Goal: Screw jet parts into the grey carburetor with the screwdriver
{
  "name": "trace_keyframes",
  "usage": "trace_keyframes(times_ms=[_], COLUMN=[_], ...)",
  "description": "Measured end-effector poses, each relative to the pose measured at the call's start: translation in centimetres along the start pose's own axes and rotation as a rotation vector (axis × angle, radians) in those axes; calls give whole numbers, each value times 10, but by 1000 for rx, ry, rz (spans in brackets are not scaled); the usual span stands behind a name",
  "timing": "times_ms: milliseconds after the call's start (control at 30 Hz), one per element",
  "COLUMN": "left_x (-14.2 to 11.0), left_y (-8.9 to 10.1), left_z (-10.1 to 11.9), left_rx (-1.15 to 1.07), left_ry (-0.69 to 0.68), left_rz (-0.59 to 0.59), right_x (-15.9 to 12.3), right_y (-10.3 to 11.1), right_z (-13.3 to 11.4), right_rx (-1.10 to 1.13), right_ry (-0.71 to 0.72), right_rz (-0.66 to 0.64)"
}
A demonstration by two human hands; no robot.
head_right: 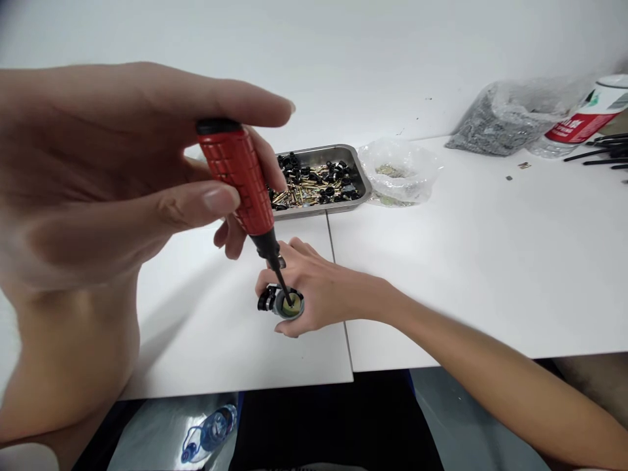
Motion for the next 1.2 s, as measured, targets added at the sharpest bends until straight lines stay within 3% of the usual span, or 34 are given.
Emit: trace_keyframes(times_ms=[133,200,300,567,733,800,967,1100,1200], left_x=[-6,-10,-13,1,4,3,2,1,0], left_y=[0,3,7,6,4,4,11,12,14], left_z=[24,26,20,8,21,19,0,-10,-8], left_rx=[-114,-132,-142,-64,-54,-74,-144,-196,-140], left_ry=[-226,-269,-241,-1,-202,-223,-52,133,126], left_rz=[3,39,74,-46,27,69,137,41,27], right_x=[0,0,0,0,0,0,0,0,0], right_y=[1,1,0,-1,-1,-1,-1,-1,-1], right_z=[0,-1,-2,2,2,1,1,1,2], right_rx=[-7,-8,-14,5,6,2,10,17,8], right_ry=[-18,-16,3,-18,-7,-7,-18,-20,-19], right_rz=[-3,-4,-2,-14,-14,-15,-22,-23,-24])
Point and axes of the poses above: each hand's wrist, its own x-axis towards the middle knuckle, its own y-axis out of the back of the hand, z = x × y, the point moved 8 cm from there along x, towards the middle knuckle, and after that the axes turned 5 degrees about z, right-handed, at the moved point
